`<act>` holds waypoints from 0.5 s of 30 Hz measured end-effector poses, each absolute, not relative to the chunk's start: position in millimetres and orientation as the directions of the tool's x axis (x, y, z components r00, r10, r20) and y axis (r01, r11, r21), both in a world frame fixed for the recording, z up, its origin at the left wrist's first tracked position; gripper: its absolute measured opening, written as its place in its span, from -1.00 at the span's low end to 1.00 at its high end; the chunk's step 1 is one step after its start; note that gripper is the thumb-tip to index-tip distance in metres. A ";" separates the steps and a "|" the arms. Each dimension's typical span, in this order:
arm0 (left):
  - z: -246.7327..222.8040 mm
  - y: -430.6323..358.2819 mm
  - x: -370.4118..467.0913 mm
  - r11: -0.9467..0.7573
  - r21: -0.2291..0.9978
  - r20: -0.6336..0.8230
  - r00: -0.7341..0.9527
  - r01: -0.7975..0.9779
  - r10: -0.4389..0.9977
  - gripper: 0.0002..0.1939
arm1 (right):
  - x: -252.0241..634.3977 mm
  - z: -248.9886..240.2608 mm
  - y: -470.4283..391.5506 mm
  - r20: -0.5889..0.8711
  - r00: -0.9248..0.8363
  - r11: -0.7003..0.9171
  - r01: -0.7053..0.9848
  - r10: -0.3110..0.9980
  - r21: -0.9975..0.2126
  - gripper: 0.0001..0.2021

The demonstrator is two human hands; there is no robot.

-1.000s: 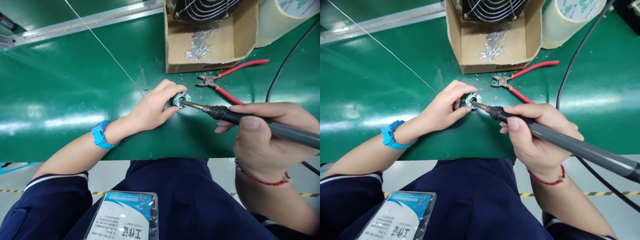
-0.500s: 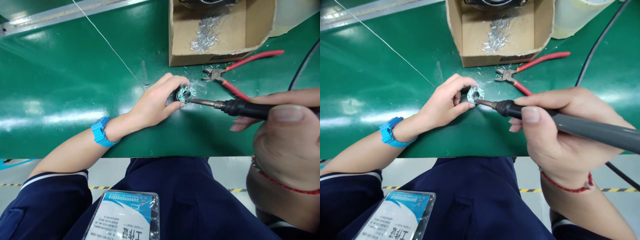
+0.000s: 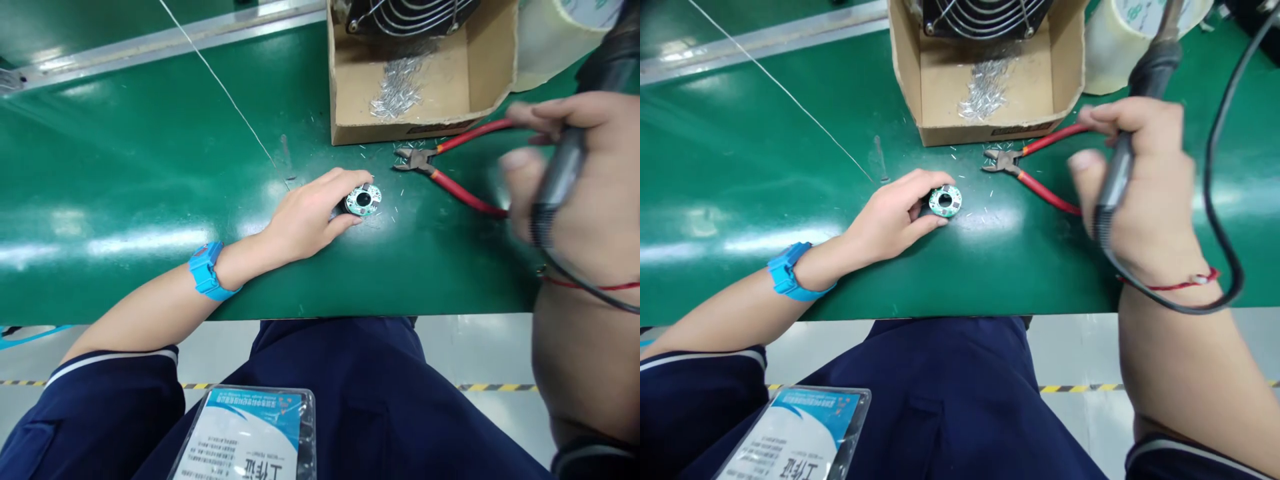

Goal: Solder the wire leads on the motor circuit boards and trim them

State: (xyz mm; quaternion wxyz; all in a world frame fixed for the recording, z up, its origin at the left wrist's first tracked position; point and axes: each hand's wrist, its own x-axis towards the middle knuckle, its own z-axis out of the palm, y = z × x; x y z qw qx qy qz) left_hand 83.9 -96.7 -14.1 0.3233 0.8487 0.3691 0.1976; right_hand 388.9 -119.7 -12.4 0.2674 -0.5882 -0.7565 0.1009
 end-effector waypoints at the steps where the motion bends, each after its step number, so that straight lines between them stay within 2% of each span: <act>1: -13.3 -97.0 84.1 -0.498 0.719 0.094 0.642 0.485 0.761 -0.55 | 392.6 -18.3 -119.2 0.266 -0.237 0.339 0.824 0.934 -0.454 -0.19; 3: -11.4 -97.7 83.9 -0.455 0.766 0.083 0.633 0.454 0.770 -0.55 | 397.6 -27.1 -116.7 0.198 -0.336 0.389 0.825 0.921 -0.409 0.13; 4: -10.4 -98.1 83.7 -0.436 0.786 0.076 0.631 0.439 0.772 -0.54 | 398.1 -28.9 -114.4 0.164 -0.332 0.370 0.852 0.929 -0.370 0.18; 8: -7.3 -100.3 83.2 -0.403 0.826 0.070 0.637 0.395 0.768 -0.56 | 388.7 -20.8 -101.1 0.059 -0.163 0.171 0.969 0.985 -0.179 -0.05; 10: -6.6 -101.2 83.6 -0.414 0.821 0.090 0.627 0.394 0.774 -0.60 | 384.2 -16.6 -96.5 0.011 -0.150 0.151 0.983 0.989 -0.110 -0.03; 12: -6.4 -101.8 83.9 -0.441 0.801 0.122 0.610 0.406 0.783 -0.63 | 383.5 -17.7 -97.7 0.042 -0.170 0.175 0.970 0.985 -0.166 -0.05; 15: -6.8 -102.0 83.7 -0.478 0.769 0.164 0.592 0.424 0.789 -0.67 | 385.7 -23.9 -110.9 0.236 -0.162 0.252 0.867 0.958 -0.430 -0.24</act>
